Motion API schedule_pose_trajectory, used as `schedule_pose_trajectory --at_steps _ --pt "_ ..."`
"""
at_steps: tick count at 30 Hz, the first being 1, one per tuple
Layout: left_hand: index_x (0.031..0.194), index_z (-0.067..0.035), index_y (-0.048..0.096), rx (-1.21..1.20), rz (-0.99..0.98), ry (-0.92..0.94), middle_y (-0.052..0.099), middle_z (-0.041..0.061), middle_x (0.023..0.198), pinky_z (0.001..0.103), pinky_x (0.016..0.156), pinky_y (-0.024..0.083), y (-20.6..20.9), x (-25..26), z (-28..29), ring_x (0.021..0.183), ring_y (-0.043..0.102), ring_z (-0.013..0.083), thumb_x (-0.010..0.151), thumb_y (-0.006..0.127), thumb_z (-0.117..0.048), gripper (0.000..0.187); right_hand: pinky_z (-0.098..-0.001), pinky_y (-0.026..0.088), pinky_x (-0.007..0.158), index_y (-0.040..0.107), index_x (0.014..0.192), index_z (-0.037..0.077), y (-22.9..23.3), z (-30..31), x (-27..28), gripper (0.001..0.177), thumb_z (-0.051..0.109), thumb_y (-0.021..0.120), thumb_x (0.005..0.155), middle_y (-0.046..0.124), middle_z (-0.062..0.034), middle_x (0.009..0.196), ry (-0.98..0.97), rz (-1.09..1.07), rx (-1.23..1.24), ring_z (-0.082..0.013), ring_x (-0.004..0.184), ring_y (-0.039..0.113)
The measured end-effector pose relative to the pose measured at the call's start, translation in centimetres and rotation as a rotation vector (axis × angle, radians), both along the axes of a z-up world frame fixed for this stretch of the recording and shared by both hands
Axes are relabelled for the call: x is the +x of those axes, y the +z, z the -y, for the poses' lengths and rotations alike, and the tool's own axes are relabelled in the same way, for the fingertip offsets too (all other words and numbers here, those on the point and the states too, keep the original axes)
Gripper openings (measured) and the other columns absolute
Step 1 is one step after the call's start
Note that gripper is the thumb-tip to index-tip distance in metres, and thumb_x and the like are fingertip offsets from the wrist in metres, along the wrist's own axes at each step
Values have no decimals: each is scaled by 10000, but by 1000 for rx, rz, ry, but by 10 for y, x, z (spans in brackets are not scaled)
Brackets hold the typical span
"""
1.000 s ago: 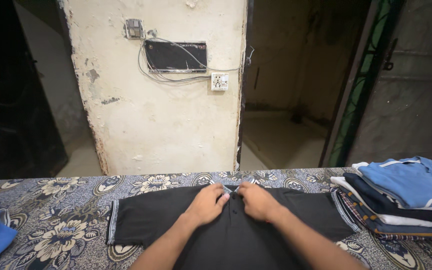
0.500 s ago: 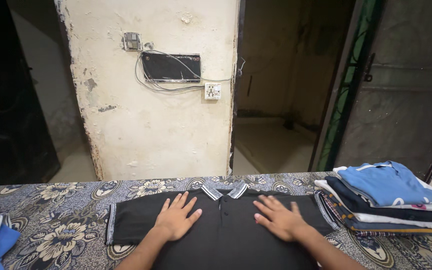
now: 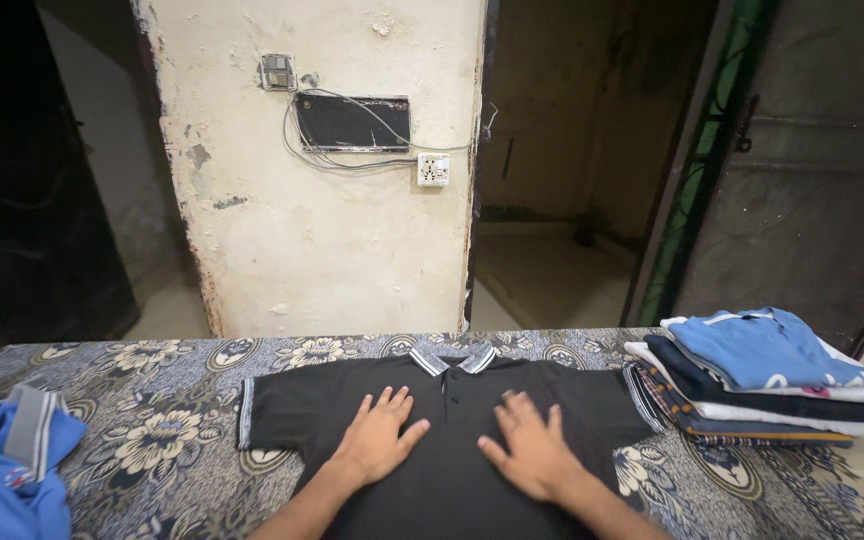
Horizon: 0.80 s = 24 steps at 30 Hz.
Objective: The person smooths out a black polo shirt on a bed, buttons the collar, and folds the shirt into a small rectangle before placing it on a stack of other folded garments; then they repeat the process by smoothing out and folding a blue polo shirt.
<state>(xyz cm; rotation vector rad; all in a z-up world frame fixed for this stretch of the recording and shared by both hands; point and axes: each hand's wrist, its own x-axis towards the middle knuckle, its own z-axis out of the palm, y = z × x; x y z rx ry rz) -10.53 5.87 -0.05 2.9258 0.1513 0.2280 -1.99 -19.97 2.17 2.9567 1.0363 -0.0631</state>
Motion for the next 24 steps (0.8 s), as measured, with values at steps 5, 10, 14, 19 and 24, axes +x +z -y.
schedule_pose_trajectory --at_steps 5,10,14,19,24 --pt "1554 -147 371 18 -87 -79 204 92 1678 564 1225 76 7 -69 -7 1560 136 286 1007 359 -570 691 -666 28 1231 202 1624 238 14 41 -30 745 629 320 1000 62 -20 1730 55 -61 -37 -234 1597 39" --pt "1552 -187 395 47 -82 70 209 96 1677 529 1259 88 5 -119 -14 1567 146 281 1012 362 -559 656 -710 50 1226 183 1632 312 0 71 -33 754 665 315 980 55 49 1742 -226 -76 -75 -219 1617 42" --pt "1439 -139 513 79 214 311 283 193 1622 516 1199 224 -5 -138 -2 1488 278 352 978 508 -530 604 -773 28 1167 194 1639 221 -15 67 -59 710 594 273 1039 64 -58 1730 -256 9 -58 -350 1589 53" --pt "1339 -19 585 -53 281 640 455 182 1451 500 1119 352 6 -155 18 1352 420 347 898 671 -525 677 -748 46 1201 202 1633 284 -24 83 -72 731 642 296 1002 26 -97 1741 -318 -71 -43 -333 1615 19" --pt "1231 -76 663 -237 93 632 499 147 1428 479 1144 373 0 -143 -16 1383 436 324 890 712 -466 520 -647 76 1186 235 1572 -32 -75 99 -15 1052 779 468 945 113 -234 1672 -514 68 201 -354 1553 94"
